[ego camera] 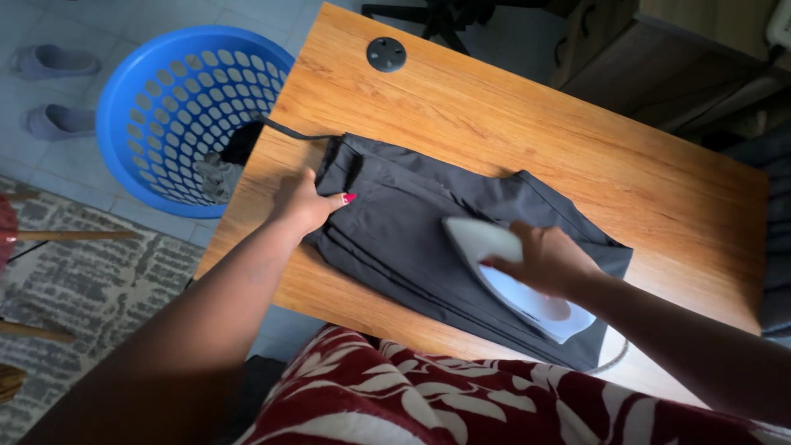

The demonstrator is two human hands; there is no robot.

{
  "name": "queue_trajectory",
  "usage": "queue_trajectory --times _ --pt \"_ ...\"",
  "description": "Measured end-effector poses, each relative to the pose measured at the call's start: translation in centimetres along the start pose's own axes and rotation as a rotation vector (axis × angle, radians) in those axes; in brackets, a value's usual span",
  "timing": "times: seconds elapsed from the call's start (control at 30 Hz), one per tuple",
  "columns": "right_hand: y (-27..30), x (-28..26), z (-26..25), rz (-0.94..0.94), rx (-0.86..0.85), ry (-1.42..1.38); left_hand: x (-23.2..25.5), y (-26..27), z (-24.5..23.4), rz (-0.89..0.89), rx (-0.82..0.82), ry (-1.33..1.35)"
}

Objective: Ironing and folding black trousers and a grey t-shirt on a wooden table.

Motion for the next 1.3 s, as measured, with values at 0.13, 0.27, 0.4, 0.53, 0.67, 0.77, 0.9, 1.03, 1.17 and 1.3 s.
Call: queue_trajectory --times 0.13,0.27,0.4,0.53,0.67,0.77,0.9,1.03,1.17,1.3 --pt "0.3 -0.2 -0.4 0.078 0.025 -0.059 5.3 6.0 -2.1 0.428 0.481 -0.202" --pt "-0.2 -0.6 -0.9 0.001 0.124 0.034 10.6 10.3 1.9 0.907 0.285 -0.424" --pt "-1.2 -0.1 -1.4 0.003 0.188 0.019 9.6 8.7 6.4 0.916 0.093 -0.612" --pt "-0.7 1.3 -1.0 0.103 0.107 -0.144 8.5 7.6 6.5 0.829 0.115 -0.660" --pt "-0.4 3.8 -0.6 0.130 0.089 -0.096 8.8 7.7 6.4 0.798 0.060 -0.722" --pt "-0.4 5.0 -0.4 0.194 0.053 -0.176 8.6 7.6 6.6 0.785 0.067 -0.719" --pt "-1.5 4.3 -0.7 0.095 0.062 -0.058 8.8 7.7 6.5 0.763 0.035 -0.752" --pt "-4.1 5.6 -2.0 0.200 0.116 -0.139 8.7 7.7 6.5 0.748 0.026 -0.760" --pt "-4.6 6.8 -3.1 0.219 0.172 -0.206 9.2 7.6 6.2 0.745 0.024 -0.768" --pt "-2.9 9.7 -1.4 0.231 0.125 -0.192 9.1 7.6 6.5 0.731 -0.004 -0.780"
Point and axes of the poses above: each hand's wrist, its own y-axis away from the middle knuckle, its own z-axis out of the palm, x = y × z, the point moved 5 cm from there along -y, towards the middle knuckle, and after that the axes turned 1 degree about z, right-handed, at the moved point
